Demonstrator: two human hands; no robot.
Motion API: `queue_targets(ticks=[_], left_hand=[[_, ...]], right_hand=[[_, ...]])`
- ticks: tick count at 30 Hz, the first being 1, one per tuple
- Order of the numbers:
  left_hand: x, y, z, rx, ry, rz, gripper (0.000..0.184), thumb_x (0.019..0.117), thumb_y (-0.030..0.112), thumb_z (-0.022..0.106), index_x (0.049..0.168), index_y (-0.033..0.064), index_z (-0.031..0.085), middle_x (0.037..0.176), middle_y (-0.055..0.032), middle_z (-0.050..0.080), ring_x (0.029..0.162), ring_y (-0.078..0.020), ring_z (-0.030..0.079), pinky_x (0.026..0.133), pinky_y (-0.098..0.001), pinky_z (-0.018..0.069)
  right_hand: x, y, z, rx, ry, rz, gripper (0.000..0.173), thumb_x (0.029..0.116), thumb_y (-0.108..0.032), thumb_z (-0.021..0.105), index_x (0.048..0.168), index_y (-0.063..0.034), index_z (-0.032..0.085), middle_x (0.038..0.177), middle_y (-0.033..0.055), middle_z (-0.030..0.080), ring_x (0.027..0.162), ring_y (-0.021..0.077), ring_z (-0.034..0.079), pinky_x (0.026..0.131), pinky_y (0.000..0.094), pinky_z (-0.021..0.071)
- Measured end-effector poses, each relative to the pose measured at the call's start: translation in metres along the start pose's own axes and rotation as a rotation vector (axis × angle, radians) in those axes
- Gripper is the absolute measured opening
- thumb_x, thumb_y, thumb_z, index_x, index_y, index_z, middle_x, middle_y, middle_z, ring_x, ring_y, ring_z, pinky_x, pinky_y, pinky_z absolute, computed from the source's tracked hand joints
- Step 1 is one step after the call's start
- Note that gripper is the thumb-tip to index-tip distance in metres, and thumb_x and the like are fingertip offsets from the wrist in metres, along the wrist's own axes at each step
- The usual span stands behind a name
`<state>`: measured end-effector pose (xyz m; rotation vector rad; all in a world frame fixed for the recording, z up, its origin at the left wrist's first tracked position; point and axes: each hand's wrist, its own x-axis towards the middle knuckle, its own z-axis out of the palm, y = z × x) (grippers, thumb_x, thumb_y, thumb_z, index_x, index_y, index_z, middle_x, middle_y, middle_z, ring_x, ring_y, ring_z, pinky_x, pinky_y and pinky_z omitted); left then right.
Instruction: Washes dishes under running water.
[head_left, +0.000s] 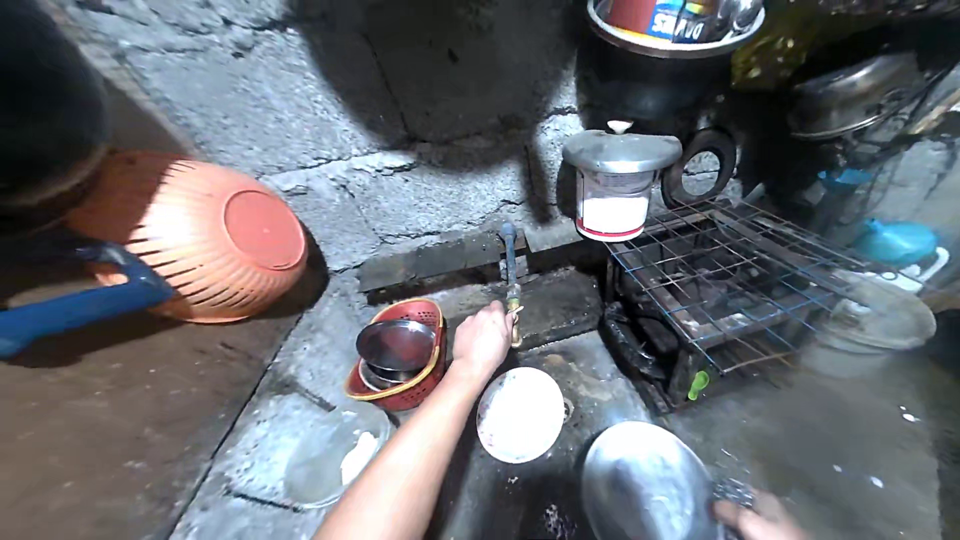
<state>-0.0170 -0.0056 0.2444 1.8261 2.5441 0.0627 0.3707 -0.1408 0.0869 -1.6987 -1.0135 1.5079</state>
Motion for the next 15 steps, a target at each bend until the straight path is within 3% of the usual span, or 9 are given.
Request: queue_targets(ticks=[3,6,8,10,13,15], left_hand=[[0.004,0.011,-0.009,0.189,-0.08,0.025,0.044,0.1094,0.042,0.04,0.116,0.0063,0.064,0.107,-0.0178,0.071,0.104,-0.0364,0.07,0.085,-0.0543,0.0567],[0.003,0.028,-0.017,0.287,-0.162,-0.021,0.027,0.1007,0.029,0.057,0.112,0.0063,0.067,0.108,-0.0165,0.071,0.103,-0.0356,0.07,0.083,-0.0535,0.0571],[0.003,0.041,-0.021,0.297,-0.211,-0.084,0.024,0.0955,0.024,0.063,0.11,0.0056,0.069,0.111,-0.017,0.071,0.105,-0.0361,0.069,0.084,-0.0551,0.0564],[0.006,0.049,-0.022,0.234,-0.239,-0.178,0.028,0.0983,0.028,0.059,0.109,0.0052,0.07,0.114,-0.0181,0.071,0.109,-0.0364,0.068,0.086,-0.0568,0.0553],[0.012,0.041,-0.011,-0.003,-0.209,-0.326,0.051,0.1073,0.047,0.04,0.111,0.0065,0.07,0.116,-0.0199,0.07,0.113,-0.0374,0.067,0.09,-0.0601,0.0535],[0.018,0.031,0.001,-0.274,-0.164,-0.409,0.057,0.1075,0.051,0.039,0.107,0.0033,0.07,0.112,-0.023,0.07,0.11,-0.0396,0.067,0.091,-0.0627,0.0515]], right_hand=[[0.039,-0.013,0.057,0.023,-0.06,-0.058,0.023,0.0814,-0.003,0.071,0.104,-0.001,0.068,0.08,0.0105,0.07,0.062,0.0198,0.066,0.057,0.0403,0.0574],[0.074,-0.04,0.102,-0.018,-0.135,-0.112,0.024,0.0834,-0.007,0.073,0.106,-0.0001,0.069,0.085,0.012,0.07,0.071,0.0213,0.068,0.064,0.0422,0.0582],[0.087,-0.058,0.129,0.008,-0.137,-0.127,0.02,0.0836,-0.005,0.072,0.103,-0.0007,0.07,0.081,0.0108,0.07,0.065,0.019,0.066,0.059,0.0393,0.0563],[0.099,-0.073,0.149,0.048,-0.174,-0.095,0.021,0.0867,-0.003,0.069,0.108,0.0,0.068,0.081,0.0118,0.068,0.062,0.019,0.064,0.056,0.0381,0.055],[0.112,-0.086,0.167,0.075,-0.215,-0.071,0.025,0.0884,-0.003,0.069,0.113,0.0005,0.066,0.08,0.0122,0.066,0.06,0.0185,0.062,0.055,0.0373,0.0539],[0.118,-0.091,0.174,0.073,-0.241,-0.058,0.024,0.0893,-0.002,0.068,0.113,0.0006,0.065,0.081,0.0122,0.066,0.061,0.0186,0.062,0.055,0.037,0.0539]])
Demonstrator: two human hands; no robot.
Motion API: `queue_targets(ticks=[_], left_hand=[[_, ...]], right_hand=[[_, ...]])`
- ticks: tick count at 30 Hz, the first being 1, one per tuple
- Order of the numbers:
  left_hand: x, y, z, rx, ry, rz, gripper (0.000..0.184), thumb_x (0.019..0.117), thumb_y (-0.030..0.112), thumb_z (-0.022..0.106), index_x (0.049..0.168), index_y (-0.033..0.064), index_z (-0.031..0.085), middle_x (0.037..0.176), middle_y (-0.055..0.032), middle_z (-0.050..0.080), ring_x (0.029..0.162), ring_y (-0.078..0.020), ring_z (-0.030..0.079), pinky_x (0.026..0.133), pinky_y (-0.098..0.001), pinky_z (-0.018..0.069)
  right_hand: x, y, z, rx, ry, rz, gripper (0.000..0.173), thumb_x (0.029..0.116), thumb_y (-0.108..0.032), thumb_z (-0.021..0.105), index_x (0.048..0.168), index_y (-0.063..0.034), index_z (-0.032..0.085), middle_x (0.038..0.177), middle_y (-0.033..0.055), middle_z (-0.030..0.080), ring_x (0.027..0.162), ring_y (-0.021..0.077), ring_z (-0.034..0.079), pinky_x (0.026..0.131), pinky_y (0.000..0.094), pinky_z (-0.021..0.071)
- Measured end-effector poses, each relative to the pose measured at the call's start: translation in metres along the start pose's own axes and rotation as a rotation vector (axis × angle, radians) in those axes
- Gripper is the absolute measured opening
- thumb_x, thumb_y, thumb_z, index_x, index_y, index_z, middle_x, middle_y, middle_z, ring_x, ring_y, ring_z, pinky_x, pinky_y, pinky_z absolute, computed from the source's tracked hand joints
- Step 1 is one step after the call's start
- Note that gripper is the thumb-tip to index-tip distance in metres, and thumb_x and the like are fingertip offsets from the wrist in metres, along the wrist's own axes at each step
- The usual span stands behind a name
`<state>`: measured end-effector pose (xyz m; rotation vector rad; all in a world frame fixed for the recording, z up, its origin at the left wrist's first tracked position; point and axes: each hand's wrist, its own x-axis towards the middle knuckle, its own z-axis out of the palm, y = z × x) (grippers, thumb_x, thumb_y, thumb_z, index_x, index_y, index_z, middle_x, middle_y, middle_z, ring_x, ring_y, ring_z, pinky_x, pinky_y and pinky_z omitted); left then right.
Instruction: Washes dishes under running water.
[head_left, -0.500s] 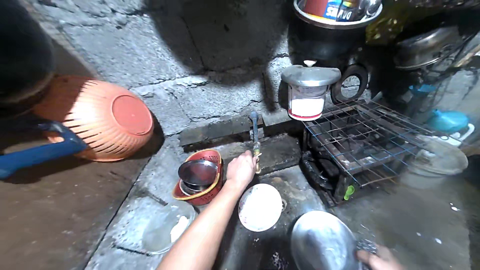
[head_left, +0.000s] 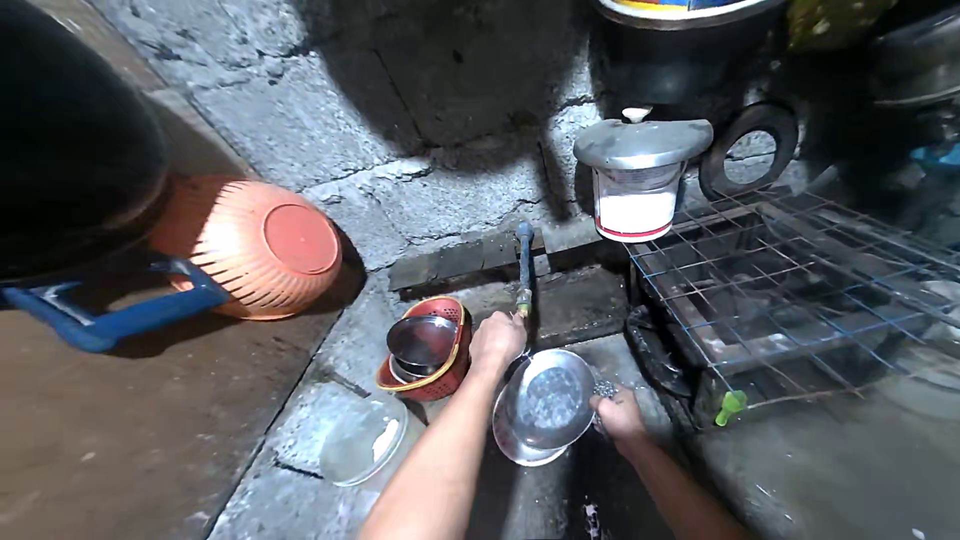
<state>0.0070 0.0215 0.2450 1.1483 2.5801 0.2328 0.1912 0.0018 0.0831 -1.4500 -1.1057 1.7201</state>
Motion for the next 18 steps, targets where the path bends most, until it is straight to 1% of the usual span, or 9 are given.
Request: queue_targets(ticks=[2,4,6,8,10,12,15,17,18], left_hand=[[0.007,-0.002,0.013,-0.343,-0.004,-0.065,0.055,0.1087,0.045,0.04,0.102,0.0006,0.071,0.099,-0.0192,0.071,0.092,-0.0323,0.069,0.083,-0.0539,0.0548],[-0.001,0.003,0.022,-0.764,-0.016,-0.14,0.053,0.1123,0.04,0.035,0.101,-0.0002,0.067,0.08,-0.0097,0.068,0.065,-0.0175,0.066,0.063,-0.0345,0.0574],[-0.013,0.0,0.032,-1.042,0.002,-0.126,0.054,0.1129,0.041,0.035,0.098,-0.0015,0.065,0.071,-0.0079,0.065,0.056,-0.0149,0.063,0.055,-0.03,0.0552],[-0.024,-0.025,0.052,-0.897,0.162,0.007,0.046,0.1106,0.04,0.044,0.102,0.0027,0.069,0.081,-0.0066,0.068,0.07,-0.0154,0.065,0.067,-0.0346,0.0558],[-0.027,-0.069,0.085,-0.718,0.309,0.062,0.041,0.1028,0.041,0.059,0.117,0.0028,0.068,0.106,-0.015,0.068,0.099,-0.0276,0.065,0.09,-0.0503,0.0525],[-0.03,-0.105,0.117,-0.835,0.225,-0.042,0.053,0.1002,0.041,0.063,0.134,-0.0007,0.059,0.125,-0.0199,0.063,0.115,-0.0306,0.061,0.101,-0.0502,0.0494],[-0.048,-0.118,0.136,-1.428,-0.185,-0.275,0.052,0.1103,0.046,0.037,0.138,0.0062,0.056,0.12,-0.0167,0.07,0.106,-0.0288,0.07,0.087,-0.0494,0.0597],[-0.052,-0.12,0.145,-1.667,-0.218,-0.354,0.054,0.1109,0.047,0.032,0.141,0.0072,0.052,0.12,-0.0191,0.069,0.105,-0.0327,0.07,0.087,-0.0526,0.0596],[-0.052,-0.121,0.151,-1.687,-0.161,-0.354,0.051,0.112,0.044,0.032,0.145,0.0078,0.048,0.123,-0.0195,0.067,0.107,-0.0326,0.069,0.088,-0.0523,0.0595]], right_hand=[[0.004,0.0,0.002,-0.02,-0.009,0.027,0.026,0.0895,-0.003,0.068,0.115,0.0007,0.065,0.085,0.0136,0.066,0.065,0.0204,0.064,0.058,0.0387,0.055],[0.009,0.003,0.004,-0.039,-0.024,0.05,0.03,0.0904,-0.005,0.069,0.12,0.0008,0.064,0.089,0.0155,0.067,0.069,0.0227,0.065,0.061,0.0411,0.0559],[0.012,0.005,0.002,-0.03,-0.036,0.059,0.029,0.0912,-0.004,0.07,0.119,0.0016,0.064,0.088,0.0159,0.067,0.068,0.0228,0.065,0.061,0.0413,0.0564],[0.016,0.006,-0.003,-0.02,-0.043,0.062,0.025,0.0901,-0.003,0.069,0.114,0.0023,0.065,0.082,0.0141,0.065,0.063,0.0212,0.063,0.058,0.0395,0.0553],[0.022,0.005,-0.013,-0.036,-0.084,0.075,0.023,0.0897,-0.004,0.069,0.112,0.0016,0.065,0.082,0.0137,0.065,0.064,0.0216,0.063,0.058,0.0401,0.0555],[0.03,0.006,-0.02,-0.047,-0.142,0.064,0.022,0.0878,-0.004,0.07,0.108,0.0011,0.065,0.082,0.0132,0.066,0.063,0.0213,0.063,0.057,0.0393,0.0553],[0.043,0.008,-0.021,-0.051,-0.243,0.059,0.023,0.0845,-0.004,0.072,0.105,0.001,0.063,0.079,0.0119,0.065,0.063,0.0209,0.063,0.057,0.039,0.0553],[0.049,0.003,-0.017,-0.199,-0.278,-0.008,0.024,0.0846,-0.008,0.073,0.105,0.0004,0.064,0.078,0.011,0.065,0.063,0.0197,0.063,0.057,0.0377,0.0545],[0.051,-0.003,-0.013,-0.392,-0.257,-0.075,0.029,0.0856,-0.014,0.073,0.11,-0.0009,0.066,0.086,0.0124,0.068,0.072,0.0213,0.066,0.064,0.0402,0.0558]])
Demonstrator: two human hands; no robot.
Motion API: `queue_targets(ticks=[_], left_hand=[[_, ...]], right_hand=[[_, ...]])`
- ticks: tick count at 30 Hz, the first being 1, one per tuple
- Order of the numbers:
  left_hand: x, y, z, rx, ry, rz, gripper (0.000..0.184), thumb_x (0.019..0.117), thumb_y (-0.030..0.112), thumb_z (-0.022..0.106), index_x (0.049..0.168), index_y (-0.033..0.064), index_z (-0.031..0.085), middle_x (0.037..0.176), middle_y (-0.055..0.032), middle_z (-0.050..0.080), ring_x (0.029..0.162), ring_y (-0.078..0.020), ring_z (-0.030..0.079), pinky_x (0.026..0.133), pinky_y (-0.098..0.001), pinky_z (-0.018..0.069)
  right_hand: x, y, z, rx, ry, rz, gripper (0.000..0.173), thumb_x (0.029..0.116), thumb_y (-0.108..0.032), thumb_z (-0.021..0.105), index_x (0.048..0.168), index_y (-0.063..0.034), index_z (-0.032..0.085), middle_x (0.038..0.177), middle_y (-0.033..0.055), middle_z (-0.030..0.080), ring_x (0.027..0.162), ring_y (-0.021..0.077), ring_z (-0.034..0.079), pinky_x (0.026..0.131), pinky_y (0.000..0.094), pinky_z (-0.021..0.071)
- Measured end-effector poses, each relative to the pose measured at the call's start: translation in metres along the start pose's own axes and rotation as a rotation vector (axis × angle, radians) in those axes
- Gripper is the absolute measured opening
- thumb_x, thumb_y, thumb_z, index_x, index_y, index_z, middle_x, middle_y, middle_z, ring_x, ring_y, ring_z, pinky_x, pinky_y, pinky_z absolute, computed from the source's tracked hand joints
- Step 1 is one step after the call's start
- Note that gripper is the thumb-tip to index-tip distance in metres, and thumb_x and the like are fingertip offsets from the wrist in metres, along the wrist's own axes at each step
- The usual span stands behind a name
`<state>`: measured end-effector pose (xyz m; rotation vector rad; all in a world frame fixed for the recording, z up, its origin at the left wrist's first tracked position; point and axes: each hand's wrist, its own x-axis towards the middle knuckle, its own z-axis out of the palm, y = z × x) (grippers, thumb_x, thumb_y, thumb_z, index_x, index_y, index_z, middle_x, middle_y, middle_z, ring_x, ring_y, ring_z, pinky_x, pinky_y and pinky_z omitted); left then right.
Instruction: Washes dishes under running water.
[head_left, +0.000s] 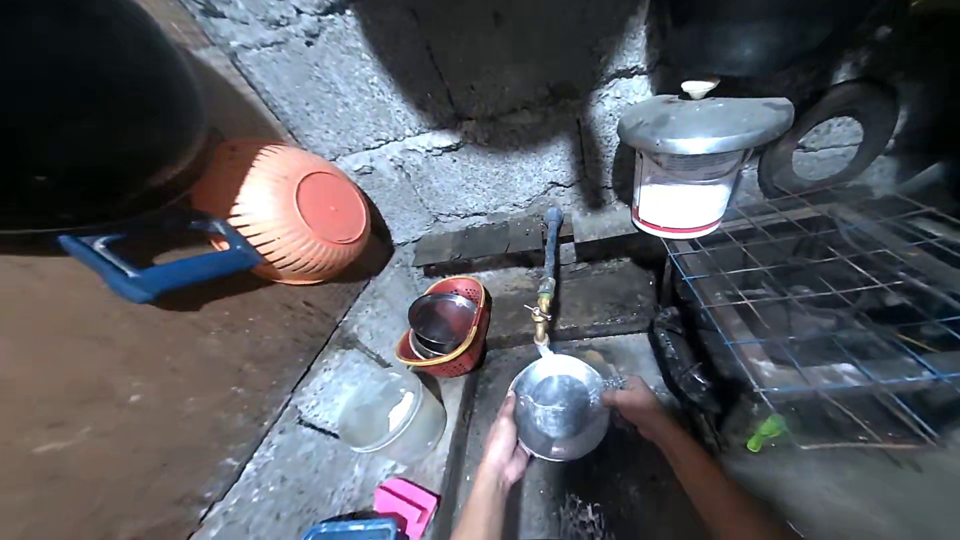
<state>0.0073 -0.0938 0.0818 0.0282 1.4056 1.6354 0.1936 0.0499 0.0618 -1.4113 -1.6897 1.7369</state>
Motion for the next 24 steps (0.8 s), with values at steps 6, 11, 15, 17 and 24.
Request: queue_targets(ticks=[6,11,15,17,24], left_hand=[[-0.003,-0.031,0.022,0.231,0.033,0.192,0.047,0.1137,0.033,0.033,0.143,0.0008,0.052,0.13,-0.0206,0.064,0.116,-0.0274,0.065,0.098,-0.0481,0.0549],[0.022,-0.046,0.014,0.079,0.033,0.216,0.043,0.1125,0.033,0.034,0.124,-0.0002,0.06,0.1,-0.0166,0.069,0.087,-0.0253,0.068,0.075,-0.0472,0.0582],[0.026,-0.032,-0.014,0.221,0.122,0.291,0.046,0.1135,0.029,0.033,0.137,-0.0033,0.054,0.123,-0.0232,0.065,0.109,-0.0282,0.067,0.092,-0.0489,0.0573],[0.013,-0.038,-0.006,0.345,0.097,0.294,0.045,0.1129,0.026,0.036,0.14,-0.0063,0.052,0.136,-0.0261,0.059,0.123,-0.0306,0.06,0.104,-0.0495,0.0501],[0.042,-0.026,-0.023,0.295,0.137,0.268,0.045,0.1138,0.027,0.033,0.139,-0.0053,0.052,0.124,-0.0236,0.063,0.107,-0.0261,0.065,0.093,-0.0454,0.0554]], right_hand=[[0.011,-0.049,0.05,-0.863,0.173,-0.237,0.068,0.0989,-0.05,0.055,0.151,-0.0076,0.047,0.153,0.0222,0.046,0.143,0.041,0.043,0.112,0.0571,0.0412],[0.007,-0.02,0.107,-0.678,-0.134,-0.608,0.056,0.1085,-0.042,0.039,0.15,-0.0065,0.052,0.156,0.0131,0.049,0.149,0.0285,0.04,0.125,0.0458,0.0307],[0.004,0.002,0.084,-0.859,-0.191,-0.498,0.054,0.107,-0.048,0.042,0.153,-0.0203,0.05,0.164,0.0123,0.038,0.155,0.0341,0.028,0.124,0.0635,0.0189],[0.027,0.0,0.086,-0.858,0.042,-0.413,0.059,0.1056,-0.046,0.041,0.155,-0.0128,0.047,0.164,0.0218,0.034,0.154,0.0412,0.026,0.124,0.0628,0.0206],[0.01,-0.008,0.107,-0.821,-0.311,-0.527,0.056,0.1062,-0.035,0.048,0.157,-0.0097,0.042,0.163,0.0173,0.037,0.154,0.0363,0.029,0.124,0.0575,0.0259]])
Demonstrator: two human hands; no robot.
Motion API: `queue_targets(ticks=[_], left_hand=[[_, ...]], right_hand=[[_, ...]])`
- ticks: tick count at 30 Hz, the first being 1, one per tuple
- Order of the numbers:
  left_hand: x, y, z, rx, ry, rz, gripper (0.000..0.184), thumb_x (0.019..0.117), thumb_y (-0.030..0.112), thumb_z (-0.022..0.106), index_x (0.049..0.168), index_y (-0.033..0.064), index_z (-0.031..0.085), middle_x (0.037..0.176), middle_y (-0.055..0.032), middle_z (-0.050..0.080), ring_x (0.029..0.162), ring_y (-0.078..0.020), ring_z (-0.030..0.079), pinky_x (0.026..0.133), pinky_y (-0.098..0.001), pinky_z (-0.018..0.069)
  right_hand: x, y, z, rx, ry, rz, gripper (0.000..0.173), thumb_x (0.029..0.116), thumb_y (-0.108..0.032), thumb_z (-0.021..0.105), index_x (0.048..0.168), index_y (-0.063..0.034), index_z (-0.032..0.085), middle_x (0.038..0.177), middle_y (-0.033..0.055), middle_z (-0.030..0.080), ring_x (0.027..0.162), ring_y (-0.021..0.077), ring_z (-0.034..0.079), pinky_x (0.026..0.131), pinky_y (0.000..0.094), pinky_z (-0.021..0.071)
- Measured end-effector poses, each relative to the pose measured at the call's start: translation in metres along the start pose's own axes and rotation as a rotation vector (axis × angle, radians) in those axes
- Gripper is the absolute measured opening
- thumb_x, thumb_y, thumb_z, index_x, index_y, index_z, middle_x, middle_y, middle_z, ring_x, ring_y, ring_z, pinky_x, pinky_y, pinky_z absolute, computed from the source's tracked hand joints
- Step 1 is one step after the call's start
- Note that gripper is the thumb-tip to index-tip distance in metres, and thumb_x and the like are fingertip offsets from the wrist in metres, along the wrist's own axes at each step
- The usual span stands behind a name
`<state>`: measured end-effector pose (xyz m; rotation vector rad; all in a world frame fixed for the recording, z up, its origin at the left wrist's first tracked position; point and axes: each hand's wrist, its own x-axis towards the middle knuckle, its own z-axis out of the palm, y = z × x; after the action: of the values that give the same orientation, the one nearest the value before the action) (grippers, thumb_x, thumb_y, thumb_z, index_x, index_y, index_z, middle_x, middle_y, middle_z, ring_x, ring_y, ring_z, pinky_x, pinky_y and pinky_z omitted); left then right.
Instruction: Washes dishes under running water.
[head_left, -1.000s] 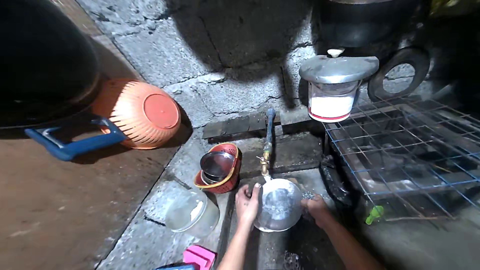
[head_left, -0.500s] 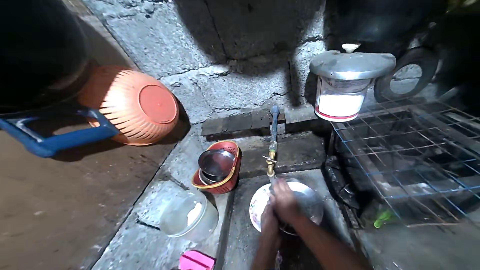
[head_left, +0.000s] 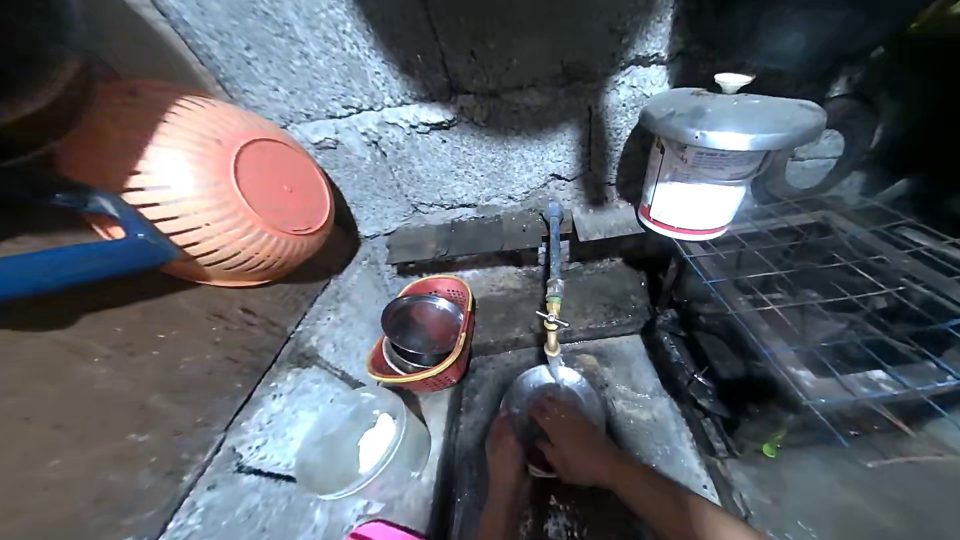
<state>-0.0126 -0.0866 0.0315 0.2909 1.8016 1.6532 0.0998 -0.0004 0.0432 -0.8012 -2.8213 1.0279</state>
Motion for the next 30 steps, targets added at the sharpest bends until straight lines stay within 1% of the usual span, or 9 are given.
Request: queue_targets(ticks=[5,8,9,12,15,20,23,26,30], left_hand=[[-0.025,0.003,0.02,0.123,-0.082,0.034,0.04,0.1115,0.021,0.042,0.136,-0.0076,0.056,0.13,-0.0256,0.061,0.118,-0.0281,0.061,0.102,-0.046,0.0504],[-0.005,-0.008,0.023,0.021,-0.014,0.012,0.039,0.1129,0.024,0.035,0.119,-0.0056,0.061,0.096,-0.0156,0.065,0.083,-0.0195,0.064,0.075,-0.0383,0.0565],[0.002,-0.008,0.016,0.007,0.006,-0.016,0.042,0.1137,0.026,0.033,0.127,-0.0059,0.057,0.098,-0.017,0.064,0.082,-0.0203,0.064,0.074,-0.0391,0.0563],[0.01,-0.011,-0.005,-0.021,0.023,-0.048,0.044,0.1135,0.025,0.034,0.144,-0.004,0.048,0.13,-0.025,0.06,0.112,-0.0282,0.065,0.095,-0.0473,0.0554],[-0.011,-0.014,0.009,0.054,-0.018,-0.025,0.043,0.1126,0.022,0.038,0.142,-0.0066,0.05,0.139,-0.0265,0.056,0.124,-0.0296,0.059,0.105,-0.047,0.0494],[0.006,-0.01,0.01,-0.03,0.03,-0.048,0.043,0.114,0.027,0.032,0.136,-0.0041,0.053,0.113,-0.0206,0.064,0.096,-0.0236,0.066,0.083,-0.0431,0.057],[0.01,-0.012,-0.008,0.004,0.044,-0.031,0.043,0.1135,0.025,0.035,0.142,-0.0033,0.051,0.128,-0.0241,0.062,0.11,-0.0269,0.066,0.094,-0.0461,0.0565],[-0.01,-0.011,0.011,0.081,-0.031,-0.001,0.044,0.1129,0.024,0.036,0.139,-0.0067,0.053,0.134,-0.0255,0.059,0.119,-0.0275,0.061,0.102,-0.0459,0.051],[0.006,-0.019,0.017,-0.072,-0.001,-0.041,0.047,0.114,0.03,0.03,0.138,-0.0025,0.054,0.122,-0.0205,0.065,0.105,-0.0244,0.067,0.092,-0.0453,0.0565]], right_hand=[[0.028,0.024,-0.006,0.031,0.372,0.359,0.051,0.1041,-0.031,0.049,0.147,-0.0036,0.052,0.159,0.0197,0.043,0.149,0.035,0.038,0.123,0.0482,0.032],[0.03,-0.007,0.009,0.084,0.176,0.171,0.049,0.107,-0.032,0.046,0.148,-0.0068,0.053,0.159,0.0169,0.044,0.15,0.0334,0.037,0.124,0.0484,0.0299],[0.02,-0.008,0.013,0.069,0.094,0.088,0.048,0.1059,-0.033,0.048,0.148,-0.0095,0.055,0.159,0.0147,0.044,0.15,0.0324,0.037,0.124,0.0507,0.0294],[-0.005,0.012,0.014,-0.031,0.03,0.09,0.052,0.1055,-0.038,0.047,0.151,-0.0138,0.051,0.165,0.0149,0.035,0.155,0.0368,0.025,0.123,0.0659,0.0187],[0.019,0.032,0.004,-0.042,0.154,0.284,0.064,0.1085,-0.039,0.037,0.161,-0.0025,0.031,0.168,0.0263,0.02,0.157,0.043,0.015,0.125,0.0643,0.0127],[0.021,-0.002,0.016,0.039,-0.014,-0.007,0.058,0.1052,-0.028,0.047,0.158,-0.0078,0.039,0.166,0.016,0.032,0.155,0.0339,0.025,0.125,0.0568,0.0227],[0.001,0.026,0.012,-0.031,0.018,0.083,0.053,0.1048,-0.028,0.049,0.157,-0.018,0.044,0.165,0.0165,0.033,0.155,0.0395,0.024,0.122,0.067,0.0215],[0.026,0.035,0.004,-0.031,0.156,0.277,0.062,0.1059,-0.031,0.044,0.162,-0.0064,0.03,0.168,0.0242,0.021,0.156,0.0435,0.018,0.124,0.0629,0.019],[0.03,-0.004,0.014,0.045,0.046,0.031,0.057,0.1045,-0.028,0.048,0.156,-0.0051,0.041,0.165,0.0171,0.033,0.154,0.0339,0.028,0.126,0.0527,0.0249]])
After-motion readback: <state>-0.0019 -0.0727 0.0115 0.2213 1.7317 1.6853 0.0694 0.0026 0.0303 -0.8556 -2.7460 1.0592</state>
